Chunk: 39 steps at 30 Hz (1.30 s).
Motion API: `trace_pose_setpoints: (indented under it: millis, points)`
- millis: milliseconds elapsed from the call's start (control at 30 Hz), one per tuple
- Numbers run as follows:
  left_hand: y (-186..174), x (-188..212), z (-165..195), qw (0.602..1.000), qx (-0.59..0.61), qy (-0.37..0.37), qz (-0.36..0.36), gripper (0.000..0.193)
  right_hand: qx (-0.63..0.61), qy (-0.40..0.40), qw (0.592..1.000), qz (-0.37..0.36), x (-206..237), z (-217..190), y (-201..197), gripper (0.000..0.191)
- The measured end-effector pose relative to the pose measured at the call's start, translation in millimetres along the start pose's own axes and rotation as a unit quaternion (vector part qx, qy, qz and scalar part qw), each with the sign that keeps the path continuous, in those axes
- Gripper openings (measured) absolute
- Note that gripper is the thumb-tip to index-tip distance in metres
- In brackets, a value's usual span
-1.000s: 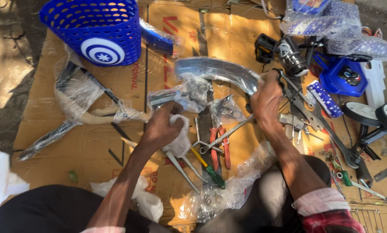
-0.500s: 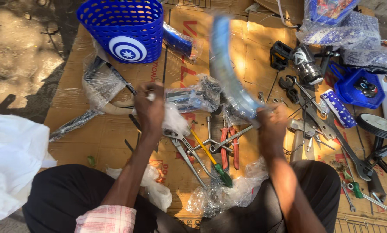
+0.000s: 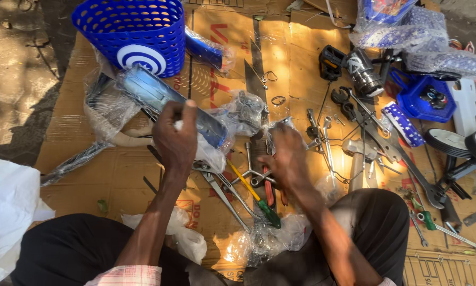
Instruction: The person sits on the ground and unwraps plastic and bubble-wrap packaging from new bicycle parts, including a blue basket, a bell, a headlight and a mudguard. They then fit a mounting bracket and hardware to the basket and unwrap a blue plastic-wrapped component.
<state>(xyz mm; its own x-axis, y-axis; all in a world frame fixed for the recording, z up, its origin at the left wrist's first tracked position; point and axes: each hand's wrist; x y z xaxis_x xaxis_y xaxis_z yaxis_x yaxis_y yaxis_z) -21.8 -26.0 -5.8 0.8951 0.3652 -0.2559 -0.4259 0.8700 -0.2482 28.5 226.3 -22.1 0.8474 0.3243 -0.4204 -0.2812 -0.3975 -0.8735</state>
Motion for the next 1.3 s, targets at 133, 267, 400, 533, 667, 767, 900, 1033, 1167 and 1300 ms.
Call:
trace_pose_setpoints:
  millis: [133,267,400,533,667,767,900,1033,1167,1300]
  points:
    - [6.0,8.6,5.5,0.978,0.109,0.047,-0.173,0.026,-0.065,0.078,0.994,-0.043,-0.2,23.6,-11.9,0.027]
    - [12.1,17.7,9.4,0.937,0.035,0.034,-0.347,0.030,-0.139,0.229,0.961,-0.065,1.8,29.7,-9.6,0.023]
    - [15.7,23.7,10.9,0.923,-0.104,0.070,-0.363,0.032,-0.170,0.154,0.972,-0.046,8.4,44.8,-3.1,0.028]
    - [16.4,24.5,9.8,0.934,-0.103,0.047,-0.339,0.031,-0.001,-0.086,0.994,0.064,7.3,70.4,8.2,0.050]
    - [14.8,20.4,6.7,0.945,-0.165,0.059,-0.276,0.022,-0.156,0.194,0.967,-0.050,-15.1,96.9,26.1,0.044]
    - [13.2,15.4,3.9,0.918,-0.281,-0.023,-0.279,0.018,-0.096,0.186,0.974,-0.083,-24.5,106.9,35.0,0.021]
    - [11.8,8.9,0.3,0.934,-0.288,0.086,-0.196,0.017,-0.040,0.140,0.983,-0.111,-31.3,107.5,43.8,0.014]
    - [11.6,4.8,-2.2,0.941,-0.233,0.008,-0.243,0.021,-0.114,0.186,0.976,-0.013,-44.3,105.5,47.9,0.015]
    - [12.2,4.4,-3.3,0.938,-0.195,0.025,-0.285,0.022,-0.188,0.205,0.960,0.000,-58.6,100.6,50.6,0.026]
    - [12.8,7.2,-3.0,0.951,-0.159,0.095,-0.249,0.017,-0.209,0.168,0.962,-0.050,-51.6,95.2,34.3,0.033]
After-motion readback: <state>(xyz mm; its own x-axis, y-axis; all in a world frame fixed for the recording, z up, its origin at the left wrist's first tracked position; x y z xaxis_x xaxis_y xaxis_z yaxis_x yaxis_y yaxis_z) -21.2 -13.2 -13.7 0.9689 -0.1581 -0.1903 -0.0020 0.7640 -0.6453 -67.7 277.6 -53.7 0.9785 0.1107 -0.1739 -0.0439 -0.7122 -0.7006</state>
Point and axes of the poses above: each hand's wrist, its own x-axis away from the middle knuckle, its own y-axis out of the palm, z = x × y, and after that the axes turned 5 degrees about -y, right-handed
